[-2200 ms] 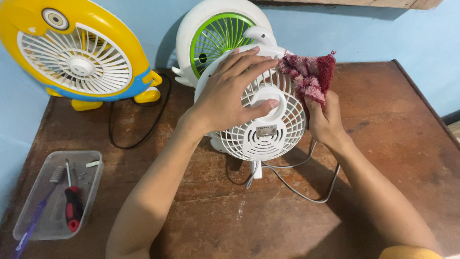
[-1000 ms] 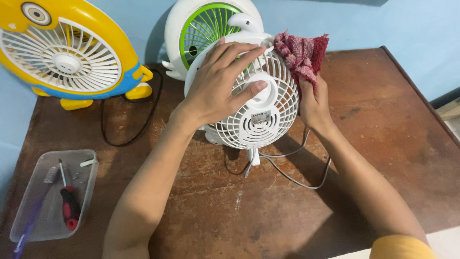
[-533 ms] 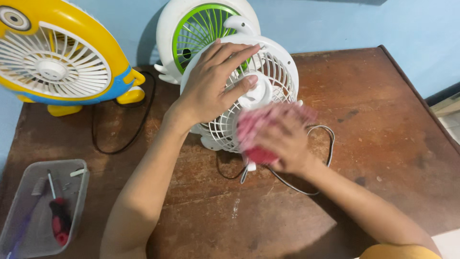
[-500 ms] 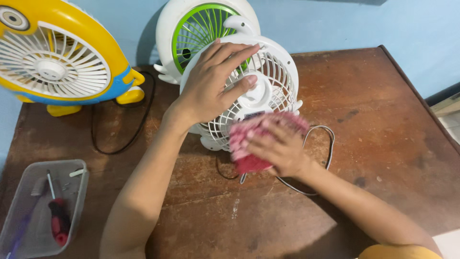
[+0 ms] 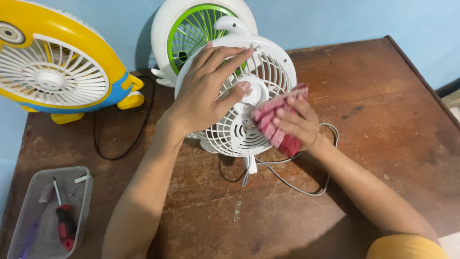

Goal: The person wipes the front grill and body of a small white electric fan with a red cloth. They rotate the fan to clean different sections, then place the cloth on the table and reposition the fan.

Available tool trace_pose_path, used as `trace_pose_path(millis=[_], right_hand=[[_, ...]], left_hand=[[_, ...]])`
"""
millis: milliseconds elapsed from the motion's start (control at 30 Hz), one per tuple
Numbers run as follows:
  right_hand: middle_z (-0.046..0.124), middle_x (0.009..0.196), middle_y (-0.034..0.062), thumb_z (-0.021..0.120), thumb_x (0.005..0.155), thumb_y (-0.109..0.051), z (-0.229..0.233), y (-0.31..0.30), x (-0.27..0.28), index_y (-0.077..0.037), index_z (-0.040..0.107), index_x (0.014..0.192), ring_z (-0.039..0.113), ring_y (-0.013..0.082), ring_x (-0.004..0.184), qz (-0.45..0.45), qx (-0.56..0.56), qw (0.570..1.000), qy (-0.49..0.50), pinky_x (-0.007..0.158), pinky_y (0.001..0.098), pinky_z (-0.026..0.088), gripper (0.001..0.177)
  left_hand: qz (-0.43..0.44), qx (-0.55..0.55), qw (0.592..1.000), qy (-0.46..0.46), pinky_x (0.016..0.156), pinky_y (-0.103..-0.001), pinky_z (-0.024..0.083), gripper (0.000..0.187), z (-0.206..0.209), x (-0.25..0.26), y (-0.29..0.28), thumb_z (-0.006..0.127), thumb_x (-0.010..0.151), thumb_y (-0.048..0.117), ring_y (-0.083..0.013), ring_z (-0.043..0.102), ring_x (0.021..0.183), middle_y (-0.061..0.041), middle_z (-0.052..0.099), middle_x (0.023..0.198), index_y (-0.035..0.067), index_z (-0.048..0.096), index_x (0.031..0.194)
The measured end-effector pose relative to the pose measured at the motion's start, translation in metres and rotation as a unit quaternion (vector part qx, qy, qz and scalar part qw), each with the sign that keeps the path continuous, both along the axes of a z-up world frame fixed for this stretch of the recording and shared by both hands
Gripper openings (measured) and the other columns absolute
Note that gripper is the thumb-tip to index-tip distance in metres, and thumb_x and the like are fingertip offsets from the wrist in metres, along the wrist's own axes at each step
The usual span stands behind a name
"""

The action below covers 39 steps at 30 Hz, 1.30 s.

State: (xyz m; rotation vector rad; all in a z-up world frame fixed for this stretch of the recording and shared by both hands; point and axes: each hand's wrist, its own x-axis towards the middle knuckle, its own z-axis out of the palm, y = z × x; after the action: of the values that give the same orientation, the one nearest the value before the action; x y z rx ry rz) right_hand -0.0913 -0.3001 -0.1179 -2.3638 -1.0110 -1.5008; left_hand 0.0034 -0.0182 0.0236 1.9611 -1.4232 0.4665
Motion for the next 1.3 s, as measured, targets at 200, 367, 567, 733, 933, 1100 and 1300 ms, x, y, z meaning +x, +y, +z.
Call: trace_pose_path(millis=[200,367,567,733,933,1100,1300], right_hand=[[0.064,0.130,0.0122,0.043,0.110,-0.029,-0.009,0.008,0.002,0.002,0.053,0.131,0.064,0.0200,0.122,0.173,0.340,0.913,0.145,0.105,0.0340,0.052,0.038],[0.058,0.081,0.0015,0.042,0.115,-0.018,-0.043,0.010,-0.007,-0.002,0.061,0.102,0.051,0.0111,0.066,0.084,0.477,0.852,0.198,0.058,0.0301,0.039,0.027],[0.049,0.124,0.0066,0.042,0.113,-0.027,-0.060,0.033,-0.035,-0.003,0.052,0.127,0.042,0.0187,0.115,0.066,0.462,0.867,0.173,0.098,0.0396,0.030,0.029],[0.044,0.161,0.0064,0.050,0.111,-0.041,-0.030,0.058,-0.036,-0.009,0.051,0.144,0.030,0.0294,0.158,-0.018,0.189,0.979,0.070,0.134,0.0532,0.017,0.046],[0.062,0.146,0.0020,0.064,0.101,-0.057,0.009,0.062,-0.044,-0.020,0.075,0.132,0.041,0.0344,0.148,-0.078,-0.031,0.996,0.018,0.129,0.0518,0.014,0.050],[0.064,0.144,-0.0002,0.062,0.100,-0.067,-0.003,0.052,-0.036,-0.021,0.075,0.133,0.043,0.0318,0.146,-0.068,-0.055,0.996,0.002,0.127,0.0512,0.015,0.058],[0.068,0.134,0.0067,0.060,0.108,-0.054,-0.028,0.019,-0.005,-0.013,0.067,0.134,0.056,0.0293,0.132,-0.494,-0.330,0.700,-0.397,0.115,0.0466,0.039,0.049]], left_hand=[[-0.005,-0.007,1.000,-0.022,0.128,-0.050,0.029,0.055,-0.004,-0.003,0.002,0.054,0.111,0.043,-0.0321,0.047,0.144,-0.011,0.057,0.147,0.009,0.053,0.154],[-0.005,-0.019,1.000,-0.022,0.128,-0.050,0.029,0.054,-0.005,-0.003,0.002,0.052,0.112,0.045,-0.0322,0.048,0.143,-0.012,0.059,0.146,0.010,0.054,0.153],[-0.023,-0.042,0.999,0.005,0.118,-0.043,0.039,0.052,-0.005,0.004,-0.003,0.061,0.107,0.038,-0.0289,0.055,0.133,-0.010,0.064,0.139,0.009,0.059,0.150],[-0.022,-0.051,0.998,0.017,0.117,-0.041,0.041,0.050,-0.005,0.006,-0.003,0.065,0.106,0.035,-0.0282,0.055,0.132,-0.010,0.064,0.138,0.009,0.060,0.149],[-0.013,-0.055,0.998,-0.003,0.118,-0.043,0.040,0.049,-0.004,0.001,-0.001,0.065,0.106,0.034,-0.0272,0.056,0.132,-0.009,0.065,0.138,0.009,0.061,0.148],[-0.024,-0.060,0.998,0.006,0.116,-0.042,0.043,0.050,-0.002,0.000,0.001,0.066,0.105,0.033,-0.0280,0.055,0.132,-0.009,0.065,0.137,0.009,0.060,0.148],[-0.003,-0.053,0.998,-0.021,0.117,-0.044,0.040,0.049,-0.007,0.003,0.002,0.066,0.107,0.033,-0.0292,0.054,0.133,-0.010,0.063,0.139,0.008,0.059,0.149]])
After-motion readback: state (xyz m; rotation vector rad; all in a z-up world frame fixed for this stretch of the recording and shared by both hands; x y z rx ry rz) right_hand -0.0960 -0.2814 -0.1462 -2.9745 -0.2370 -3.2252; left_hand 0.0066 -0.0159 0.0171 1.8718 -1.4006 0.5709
